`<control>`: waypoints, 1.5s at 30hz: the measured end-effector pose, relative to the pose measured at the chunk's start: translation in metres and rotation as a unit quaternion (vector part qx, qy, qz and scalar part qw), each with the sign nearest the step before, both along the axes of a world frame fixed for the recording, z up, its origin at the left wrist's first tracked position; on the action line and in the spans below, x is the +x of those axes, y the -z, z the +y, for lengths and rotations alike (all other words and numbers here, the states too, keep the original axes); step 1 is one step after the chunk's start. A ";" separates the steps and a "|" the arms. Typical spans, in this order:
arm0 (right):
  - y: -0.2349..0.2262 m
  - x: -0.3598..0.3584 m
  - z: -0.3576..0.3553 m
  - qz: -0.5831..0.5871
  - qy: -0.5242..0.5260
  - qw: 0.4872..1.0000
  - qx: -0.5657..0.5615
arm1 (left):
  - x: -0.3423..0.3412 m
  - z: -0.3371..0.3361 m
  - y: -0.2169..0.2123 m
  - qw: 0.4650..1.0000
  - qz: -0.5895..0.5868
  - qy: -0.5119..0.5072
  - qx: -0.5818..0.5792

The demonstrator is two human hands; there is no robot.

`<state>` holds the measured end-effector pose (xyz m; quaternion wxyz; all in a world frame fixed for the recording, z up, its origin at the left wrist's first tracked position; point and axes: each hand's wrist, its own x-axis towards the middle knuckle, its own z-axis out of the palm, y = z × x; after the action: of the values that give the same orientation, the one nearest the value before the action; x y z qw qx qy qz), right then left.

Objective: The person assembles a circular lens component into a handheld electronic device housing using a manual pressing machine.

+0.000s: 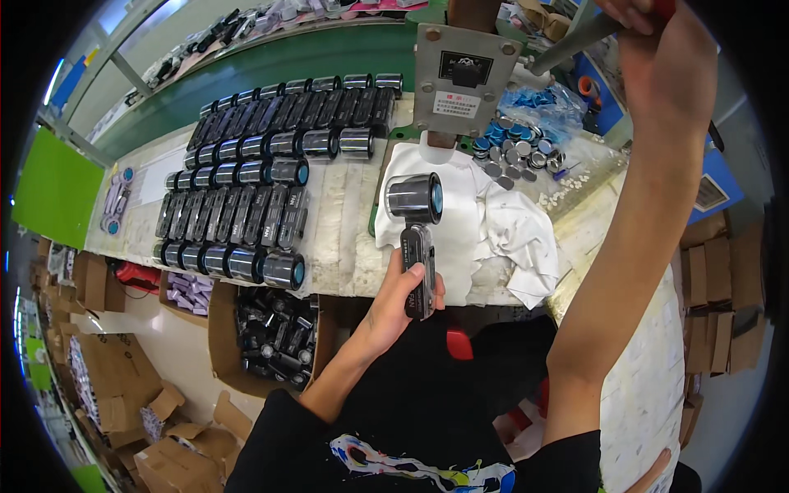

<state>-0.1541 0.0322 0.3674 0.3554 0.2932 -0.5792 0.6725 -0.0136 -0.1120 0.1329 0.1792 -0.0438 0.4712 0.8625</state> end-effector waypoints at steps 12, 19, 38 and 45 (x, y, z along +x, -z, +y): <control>0.003 0.008 -0.005 -0.036 0.029 0.999 -0.011 | -0.006 -0.061 -0.026 0.779 0.234 -0.179 -0.554; 0.002 0.003 0.000 -0.014 0.006 1.000 -0.014 | -0.033 -0.092 -0.033 0.610 0.246 -0.229 -0.718; 0.004 0.000 0.003 -0.014 0.022 1.000 0.006 | -0.055 -0.102 -0.007 0.490 0.262 -0.157 -0.816; 0.003 -0.001 0.006 0.006 0.037 0.999 0.031 | -0.058 -0.098 -0.008 0.478 0.245 -0.151 -0.830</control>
<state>-0.1555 0.0386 0.3641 0.3744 0.2857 -0.6081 0.6391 -0.0714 -0.2105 0.1408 -0.1968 -0.0298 0.9782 0.0589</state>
